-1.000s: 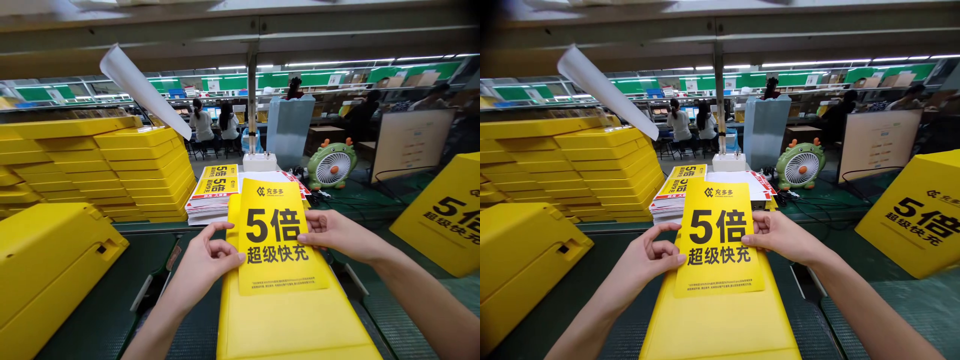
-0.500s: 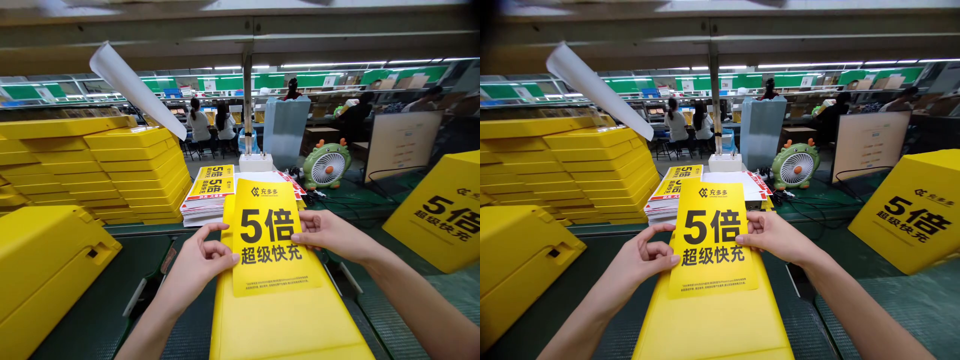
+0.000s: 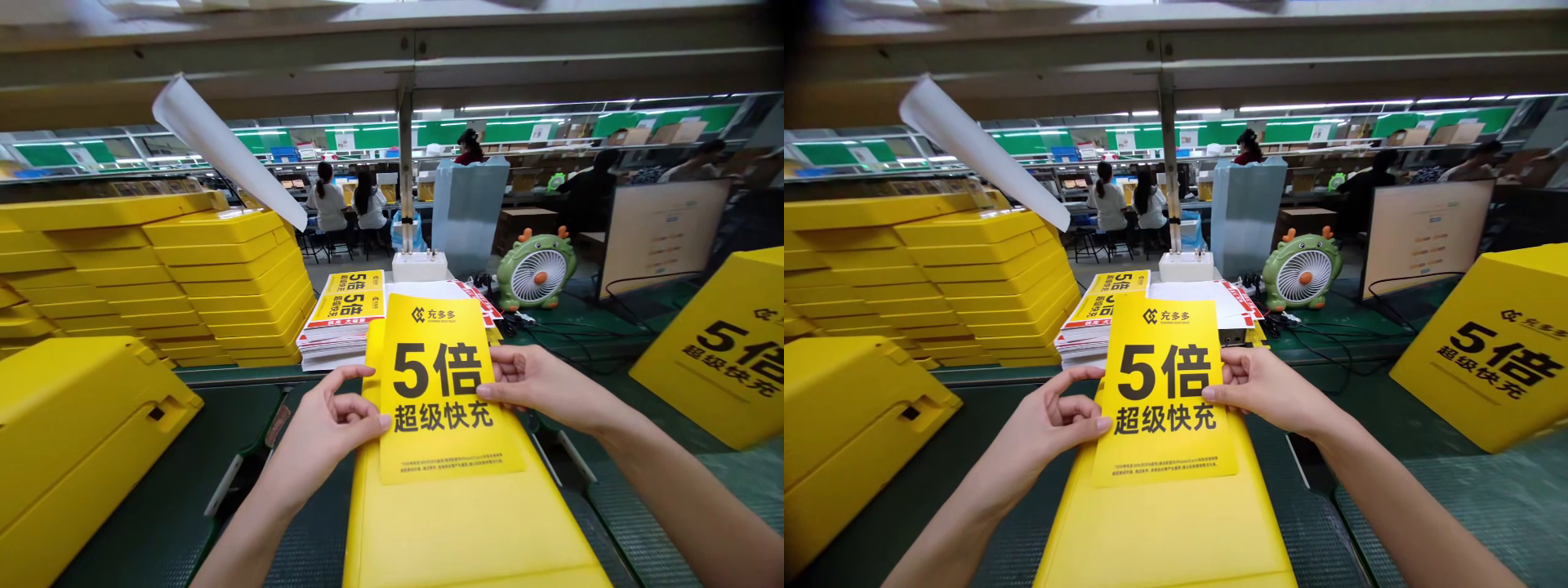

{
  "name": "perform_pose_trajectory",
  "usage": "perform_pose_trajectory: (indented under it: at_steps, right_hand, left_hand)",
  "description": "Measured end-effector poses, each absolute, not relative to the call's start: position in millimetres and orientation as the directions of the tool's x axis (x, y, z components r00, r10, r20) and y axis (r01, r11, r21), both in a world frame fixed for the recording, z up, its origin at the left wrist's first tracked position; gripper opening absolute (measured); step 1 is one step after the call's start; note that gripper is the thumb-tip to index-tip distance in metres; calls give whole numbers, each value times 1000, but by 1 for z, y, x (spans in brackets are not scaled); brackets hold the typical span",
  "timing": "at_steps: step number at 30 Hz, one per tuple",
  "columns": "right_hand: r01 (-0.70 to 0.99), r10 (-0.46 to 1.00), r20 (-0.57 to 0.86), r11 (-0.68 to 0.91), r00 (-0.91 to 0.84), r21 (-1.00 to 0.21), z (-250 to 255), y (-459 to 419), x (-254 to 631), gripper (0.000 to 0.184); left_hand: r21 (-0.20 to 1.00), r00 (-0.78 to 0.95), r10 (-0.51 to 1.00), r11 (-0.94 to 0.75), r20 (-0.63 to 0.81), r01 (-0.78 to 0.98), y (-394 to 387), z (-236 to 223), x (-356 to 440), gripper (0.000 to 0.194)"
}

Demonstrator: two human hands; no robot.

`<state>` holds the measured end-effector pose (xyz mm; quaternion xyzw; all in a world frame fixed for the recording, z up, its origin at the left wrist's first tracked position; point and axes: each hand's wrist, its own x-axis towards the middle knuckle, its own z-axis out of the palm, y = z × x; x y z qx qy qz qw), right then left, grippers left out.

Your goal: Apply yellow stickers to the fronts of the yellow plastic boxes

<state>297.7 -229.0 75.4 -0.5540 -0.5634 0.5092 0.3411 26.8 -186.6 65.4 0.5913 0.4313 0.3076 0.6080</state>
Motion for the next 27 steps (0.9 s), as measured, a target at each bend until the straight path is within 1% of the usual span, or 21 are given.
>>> perform_pose_trajectory:
  at_steps: [6,8,11,15,17,19,20,21,22,23,24,25,26,27]
  right_hand:
    - [285,974,-167,-118,-152,-951,73,-229,299,55]
    - [316,977,-157,-103,-148,-943,73,-230,298,59]
    - [449,991,-115,-70,-73,-891,75,-235,297,64]
    - [673,997,-11,-57,73,-738,76,-251,300,70]
    - [761,985,77,-68,153,-645,74,-264,303,68]
    - [816,949,223,-56,222,-575,70,-278,304,61]
    - [835,934,294,-6,201,-551,66,-286,303,57]
    - [844,927,354,93,120,-528,61,-292,301,54]
    - [835,916,401,238,-23,-496,55,-297,299,52]
    - [798,886,426,388,-185,-460,47,-301,297,51]
    - [747,843,431,506,-322,-432,37,-303,295,50]
    - [701,806,424,579,-414,-416,27,-303,296,50]
    - [670,784,404,616,-471,-414,17,-303,298,49]
    - [659,781,384,623,-492,-421,7,-301,301,46]
  left_hand:
    - [983,439,885,95,-154,155,-186,65,26,59]
    - [981,437,886,83,-153,175,-186,66,27,59]
    - [970,429,891,45,-147,238,-186,67,27,59]
    - [946,433,892,-23,-127,323,-190,70,18,57]
    - [906,342,939,-121,-27,405,-196,73,10,56]
    - [807,187,968,-246,170,536,-207,78,4,53]
    - [745,121,951,-300,286,596,-214,80,3,51]
    - [691,88,918,-353,388,631,-220,83,5,47]
    - [646,112,875,-429,471,631,-227,85,10,43]
    - [602,206,822,-536,531,592,-232,88,17,37]
    - [556,357,754,-651,551,517,-235,91,27,33]
    - [517,536,659,-750,527,413,-237,94,39,32]
    - [498,708,542,-813,454,303,-238,96,52,35]
    - [496,835,421,-841,353,215,-236,98,65,39]
